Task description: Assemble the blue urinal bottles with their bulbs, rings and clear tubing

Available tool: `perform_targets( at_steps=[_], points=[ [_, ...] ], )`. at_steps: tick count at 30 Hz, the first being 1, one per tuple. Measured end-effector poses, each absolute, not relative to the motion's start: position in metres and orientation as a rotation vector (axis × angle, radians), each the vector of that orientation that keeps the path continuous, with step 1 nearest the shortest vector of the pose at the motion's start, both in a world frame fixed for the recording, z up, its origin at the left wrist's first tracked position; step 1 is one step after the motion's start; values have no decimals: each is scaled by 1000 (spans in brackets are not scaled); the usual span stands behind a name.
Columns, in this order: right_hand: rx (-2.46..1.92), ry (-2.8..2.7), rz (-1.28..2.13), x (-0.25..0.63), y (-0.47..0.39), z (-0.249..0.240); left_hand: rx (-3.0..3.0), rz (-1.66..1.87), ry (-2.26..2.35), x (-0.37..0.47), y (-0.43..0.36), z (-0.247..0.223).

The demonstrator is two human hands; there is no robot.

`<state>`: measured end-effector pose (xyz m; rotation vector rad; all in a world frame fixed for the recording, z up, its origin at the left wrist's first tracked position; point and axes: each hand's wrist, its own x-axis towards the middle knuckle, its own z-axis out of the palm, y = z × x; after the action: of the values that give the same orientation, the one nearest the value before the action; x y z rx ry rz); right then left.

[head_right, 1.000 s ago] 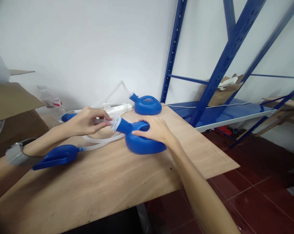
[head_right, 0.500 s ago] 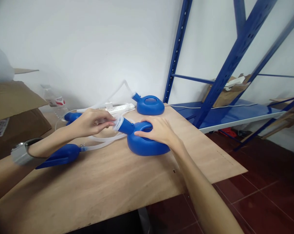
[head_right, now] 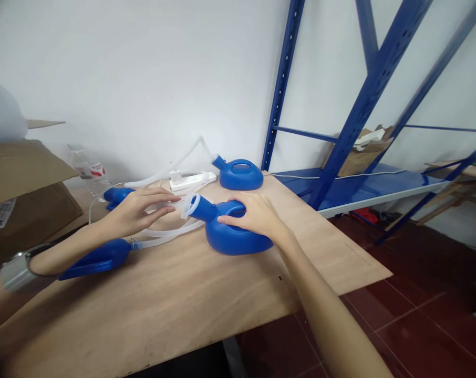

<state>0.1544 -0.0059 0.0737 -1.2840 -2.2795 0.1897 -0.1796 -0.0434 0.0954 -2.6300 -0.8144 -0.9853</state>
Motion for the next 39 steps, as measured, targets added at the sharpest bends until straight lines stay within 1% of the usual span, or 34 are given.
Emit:
perform_targets(
  at_steps=[5, 8, 17, 25, 33, 36, 39],
  points=[
    [-1270, -2276, 198, 155, -7, 74, -2625, -1051, -825, -166, -47, 102],
    [-1279, -2283, 200, 155, -8, 75, -2637, -1027, -827, -161, -50, 105],
    [-1252, -2288, 185, 154, -8, 75, -2767, -923, -1038, -158, -50, 98],
    [-1222, -2303, 250, 153, -11, 79, -2882, -1056, -990, -155, -41, 104],
    [-1211, -2321, 266, 151, -12, 80, -2981, -1133, -1070, -149, -39, 104],
    [-1206, -2318, 238, 151, -10, 77, -2980, -1097, -1157, -148, -43, 107],
    [-1200, -2315, 206, 152, -9, 76, -3013, -971, -1232, -146, -46, 120]
  ],
)
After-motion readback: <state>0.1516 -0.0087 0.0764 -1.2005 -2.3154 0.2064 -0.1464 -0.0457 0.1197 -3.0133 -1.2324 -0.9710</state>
